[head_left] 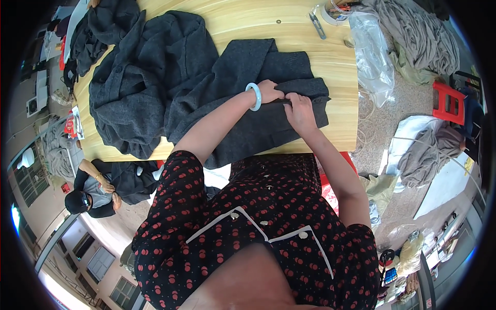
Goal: Folding and inspecting black garments on a large workbench in a factory setting.
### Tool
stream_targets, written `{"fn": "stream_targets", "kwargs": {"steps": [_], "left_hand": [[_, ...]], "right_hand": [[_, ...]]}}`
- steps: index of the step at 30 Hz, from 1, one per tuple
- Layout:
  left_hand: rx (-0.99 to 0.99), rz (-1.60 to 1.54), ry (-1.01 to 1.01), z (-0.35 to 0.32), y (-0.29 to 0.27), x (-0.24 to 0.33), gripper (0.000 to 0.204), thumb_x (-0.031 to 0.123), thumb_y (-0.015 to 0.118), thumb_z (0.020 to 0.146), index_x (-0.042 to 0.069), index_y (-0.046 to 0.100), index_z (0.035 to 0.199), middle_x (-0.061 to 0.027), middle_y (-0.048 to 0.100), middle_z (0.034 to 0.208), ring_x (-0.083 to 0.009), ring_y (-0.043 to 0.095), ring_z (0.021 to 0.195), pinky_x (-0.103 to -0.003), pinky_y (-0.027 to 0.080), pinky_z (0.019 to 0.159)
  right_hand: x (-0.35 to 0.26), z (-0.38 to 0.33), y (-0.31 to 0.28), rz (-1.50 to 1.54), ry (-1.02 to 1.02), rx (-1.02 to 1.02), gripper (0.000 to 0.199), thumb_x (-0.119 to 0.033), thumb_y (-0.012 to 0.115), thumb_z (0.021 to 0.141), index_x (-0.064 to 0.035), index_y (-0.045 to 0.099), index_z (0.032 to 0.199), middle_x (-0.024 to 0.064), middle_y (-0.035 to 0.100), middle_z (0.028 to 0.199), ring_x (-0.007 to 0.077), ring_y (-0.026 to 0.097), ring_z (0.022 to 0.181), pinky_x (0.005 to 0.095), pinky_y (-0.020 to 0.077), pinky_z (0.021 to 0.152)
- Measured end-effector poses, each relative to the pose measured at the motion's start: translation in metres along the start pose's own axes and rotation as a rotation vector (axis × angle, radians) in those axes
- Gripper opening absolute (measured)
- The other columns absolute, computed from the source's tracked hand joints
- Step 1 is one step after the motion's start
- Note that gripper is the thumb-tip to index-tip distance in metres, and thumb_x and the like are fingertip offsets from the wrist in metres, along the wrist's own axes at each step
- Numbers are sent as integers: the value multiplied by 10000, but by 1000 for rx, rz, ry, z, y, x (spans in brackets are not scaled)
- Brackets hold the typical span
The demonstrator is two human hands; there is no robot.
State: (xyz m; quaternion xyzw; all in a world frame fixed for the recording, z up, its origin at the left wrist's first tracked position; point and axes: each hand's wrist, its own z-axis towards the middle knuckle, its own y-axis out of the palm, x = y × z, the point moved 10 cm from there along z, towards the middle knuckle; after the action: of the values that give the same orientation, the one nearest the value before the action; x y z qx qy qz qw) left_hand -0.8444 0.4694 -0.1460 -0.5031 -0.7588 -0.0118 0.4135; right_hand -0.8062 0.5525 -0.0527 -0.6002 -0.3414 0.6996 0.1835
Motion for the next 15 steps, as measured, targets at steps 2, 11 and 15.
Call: {"fn": "stream_targets", "kwargs": {"steps": [2,11,15], "left_hand": [[58,-92,19,-2,-5,2,348,297,579,642,-29,622,758,-243,583,797,-355,559,778,-362,438,709],[-23,388,245,-35,1,52,444,334,554,685,-81,559,841,-246,564,896,-360,536,864,-374,426,781],[116,396,269,-37,4,45,364,261,519,721,-66,539,882,-225,545,928,-338,517,917,-373,407,822]], "right_hand": [[-1,-2,-6,-113,-1,42,147,-60,556,698,-22,512,833,137,543,763,284,521,764,376,373,761],[-5,-4,4,-375,-93,-60,117,-137,515,758,-24,520,788,125,530,760,262,505,770,359,356,775],[-8,-3,4,-344,-102,-79,102,-127,507,764,-25,513,775,131,530,763,267,505,773,362,356,778]]}}
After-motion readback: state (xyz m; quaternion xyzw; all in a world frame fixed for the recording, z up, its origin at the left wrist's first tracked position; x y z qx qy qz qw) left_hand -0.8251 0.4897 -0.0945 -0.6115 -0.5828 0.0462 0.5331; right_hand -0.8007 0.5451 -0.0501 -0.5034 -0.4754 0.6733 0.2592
